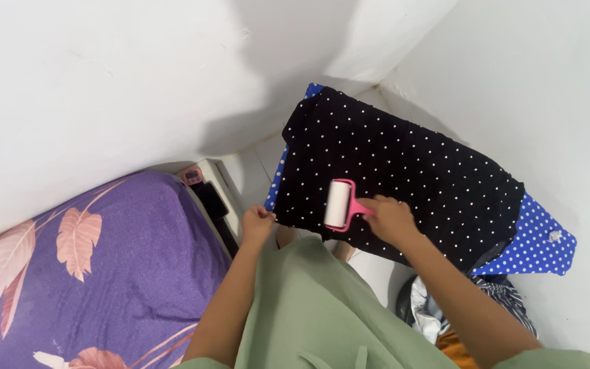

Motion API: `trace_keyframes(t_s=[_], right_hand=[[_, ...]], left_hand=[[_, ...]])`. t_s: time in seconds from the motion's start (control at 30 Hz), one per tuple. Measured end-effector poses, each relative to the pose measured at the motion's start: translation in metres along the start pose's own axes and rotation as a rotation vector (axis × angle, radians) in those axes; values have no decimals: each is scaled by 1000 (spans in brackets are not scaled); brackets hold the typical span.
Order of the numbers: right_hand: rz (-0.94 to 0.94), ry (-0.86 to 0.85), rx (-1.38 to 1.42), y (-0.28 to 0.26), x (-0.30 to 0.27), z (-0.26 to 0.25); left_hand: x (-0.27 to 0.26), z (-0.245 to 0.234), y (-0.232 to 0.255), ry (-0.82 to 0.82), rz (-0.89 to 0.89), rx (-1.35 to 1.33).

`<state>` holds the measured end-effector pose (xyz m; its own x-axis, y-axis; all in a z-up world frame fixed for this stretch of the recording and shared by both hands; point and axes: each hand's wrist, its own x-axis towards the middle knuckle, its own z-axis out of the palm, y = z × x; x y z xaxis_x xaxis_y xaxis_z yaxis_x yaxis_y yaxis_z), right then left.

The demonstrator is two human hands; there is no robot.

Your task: The person picks a black polka-dotted garment from a pile, lays it on an ironing board, and uses a lint roller to clean its surface. They replace the sticky sheet on the roller mid-task and continue rolling over the garment.

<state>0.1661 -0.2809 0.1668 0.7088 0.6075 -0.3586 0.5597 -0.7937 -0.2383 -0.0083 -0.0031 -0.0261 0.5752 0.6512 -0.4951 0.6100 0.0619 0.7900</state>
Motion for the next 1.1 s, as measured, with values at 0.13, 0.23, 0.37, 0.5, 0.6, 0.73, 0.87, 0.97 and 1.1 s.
trace_keyframes(t_s=[0.13, 0.23, 0.37, 0.5, 0.6, 0.73, 0.87, 0.97, 1.1], right_hand=[[-4, -29, 88, -61, 25, 15], [0, -36, 123, -104, 39, 20], [-37, -6, 106, -96, 30, 14], [82, -41, 31, -33, -3, 1], [52, 30, -27, 17, -32, -11], [73, 36, -22, 23, -33, -3], [-29, 104, 58, -34, -3, 28], [-14, 101, 126, -51, 5, 39], [38, 75, 100, -9, -17, 41]], left_hand=[[-1, 0, 1, -8, 41, -83], [0, -2, 4, 43, -60, 170], [-2, -5, 4, -23, 47, 95], [-11, -5, 18, -14, 56, 94], [-28, -6, 41, 33, 55, 91], [-60, -5, 74, 133, 59, 166], [-86, 11, 99, 261, 445, 351], [-89, 24, 110, 49, 693, 228], [-95, 45, 118, -183, 596, 184]])
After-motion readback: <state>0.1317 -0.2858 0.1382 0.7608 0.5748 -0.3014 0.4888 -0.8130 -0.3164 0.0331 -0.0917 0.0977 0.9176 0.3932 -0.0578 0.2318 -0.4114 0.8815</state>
